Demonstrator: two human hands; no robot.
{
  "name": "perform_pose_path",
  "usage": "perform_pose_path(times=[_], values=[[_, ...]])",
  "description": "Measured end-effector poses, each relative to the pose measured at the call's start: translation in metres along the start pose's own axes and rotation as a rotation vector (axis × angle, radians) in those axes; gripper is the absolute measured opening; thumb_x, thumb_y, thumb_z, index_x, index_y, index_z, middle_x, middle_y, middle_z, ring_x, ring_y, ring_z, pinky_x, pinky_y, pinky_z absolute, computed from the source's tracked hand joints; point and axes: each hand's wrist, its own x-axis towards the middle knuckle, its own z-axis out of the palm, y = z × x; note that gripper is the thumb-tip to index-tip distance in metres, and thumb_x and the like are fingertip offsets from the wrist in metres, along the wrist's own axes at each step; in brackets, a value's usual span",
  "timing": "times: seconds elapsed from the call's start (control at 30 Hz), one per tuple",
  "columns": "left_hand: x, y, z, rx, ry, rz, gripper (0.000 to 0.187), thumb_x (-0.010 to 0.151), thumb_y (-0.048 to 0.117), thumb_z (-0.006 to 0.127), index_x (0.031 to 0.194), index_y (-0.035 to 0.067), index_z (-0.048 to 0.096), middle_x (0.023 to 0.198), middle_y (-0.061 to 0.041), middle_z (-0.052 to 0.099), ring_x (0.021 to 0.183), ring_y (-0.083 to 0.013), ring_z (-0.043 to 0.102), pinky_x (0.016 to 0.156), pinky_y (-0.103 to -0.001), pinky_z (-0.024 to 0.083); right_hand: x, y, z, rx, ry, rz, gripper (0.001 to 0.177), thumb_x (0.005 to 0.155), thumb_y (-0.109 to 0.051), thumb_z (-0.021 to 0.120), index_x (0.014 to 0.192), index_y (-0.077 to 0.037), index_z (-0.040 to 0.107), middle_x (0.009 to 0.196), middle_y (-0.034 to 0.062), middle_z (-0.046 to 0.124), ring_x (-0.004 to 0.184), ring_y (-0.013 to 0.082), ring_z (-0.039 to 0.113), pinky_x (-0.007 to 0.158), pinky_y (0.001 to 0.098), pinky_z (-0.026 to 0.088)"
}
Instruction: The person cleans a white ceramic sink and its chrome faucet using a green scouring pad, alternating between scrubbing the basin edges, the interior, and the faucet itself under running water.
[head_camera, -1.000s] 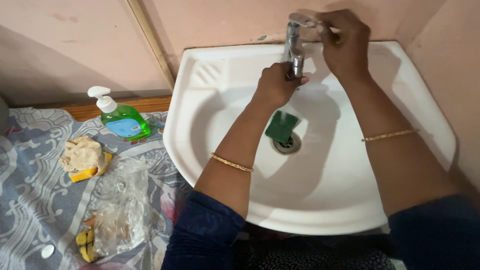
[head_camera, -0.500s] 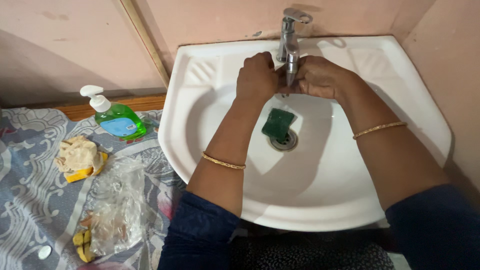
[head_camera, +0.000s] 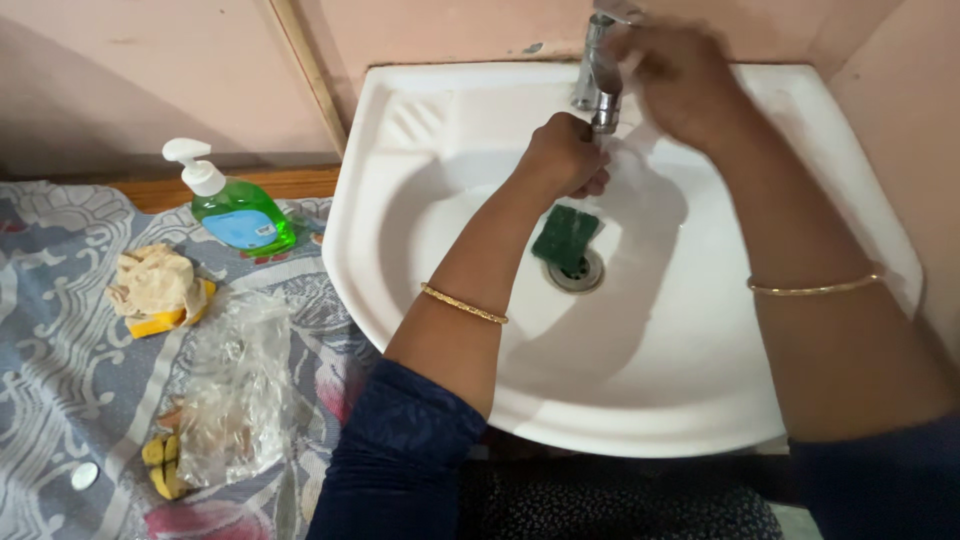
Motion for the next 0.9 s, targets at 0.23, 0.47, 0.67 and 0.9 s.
perform_pose_path(times=[0.23, 0.47, 0.67, 0.9], values=[[-0.002, 0.006, -0.005, -0.031, 0.099, 0.025, 0.01, 0.084, 0.006, 0.068, 0.085, -0.002, 0.073, 0.074, -0.011, 0.076, 0.059, -0.0188, 0.077, 0.052, -0.032, 0.062, -0.007, -0.025, -0.003, -0.173, -0.229, 0.204, 0.038, 0.094, 0.0, 0.055, 0.129, -0.006, 0.07, 0.106, 0.0251, 0.071, 0.094, 0.0391, 0.069, 0.088, 0.0472, 0.053], [-0.003, 0.0, -0.006, 0.035, 0.133, 0.141, 0.018, 0.086, 0.013, 0.068, 0.082, -0.003, 0.075, 0.068, -0.012, 0.075, 0.058, -0.0183, 0.073, 0.056, -0.033, 0.059, -0.011, -0.022, 0.026, -0.284, 0.032, -0.122, 0.043, 0.1, -0.018, 0.065, 0.132, 0.01, 0.062, 0.128, 0.0298, 0.065, 0.11, 0.0471, 0.063, 0.093, 0.0495, 0.051], [-0.003, 0.0, -0.006, 0.046, 0.166, 0.151, 0.016, 0.081, 0.015, 0.071, 0.081, -0.001, 0.072, 0.068, -0.011, 0.075, 0.059, -0.0173, 0.075, 0.057, -0.033, 0.06, -0.009, -0.039, 0.018, -0.267, -0.194, 0.258, 0.04, 0.107, -0.026, 0.06, 0.129, 0.007, 0.061, 0.125, 0.0275, 0.065, 0.108, 0.0455, 0.063, 0.093, 0.0517, 0.051], [-0.006, 0.004, -0.011, 0.064, 0.165, 0.148, 0.018, 0.085, 0.014, 0.067, 0.077, -0.001, 0.074, 0.068, -0.011, 0.076, 0.058, -0.0163, 0.073, 0.057, -0.032, 0.06, -0.009, -0.045, 0.022, -0.291, -0.227, 0.413, 0.038, 0.105, -0.027, 0.056, 0.122, 0.006, 0.06, 0.117, 0.0263, 0.066, 0.103, 0.0453, 0.065, 0.09, 0.0536, 0.052]])
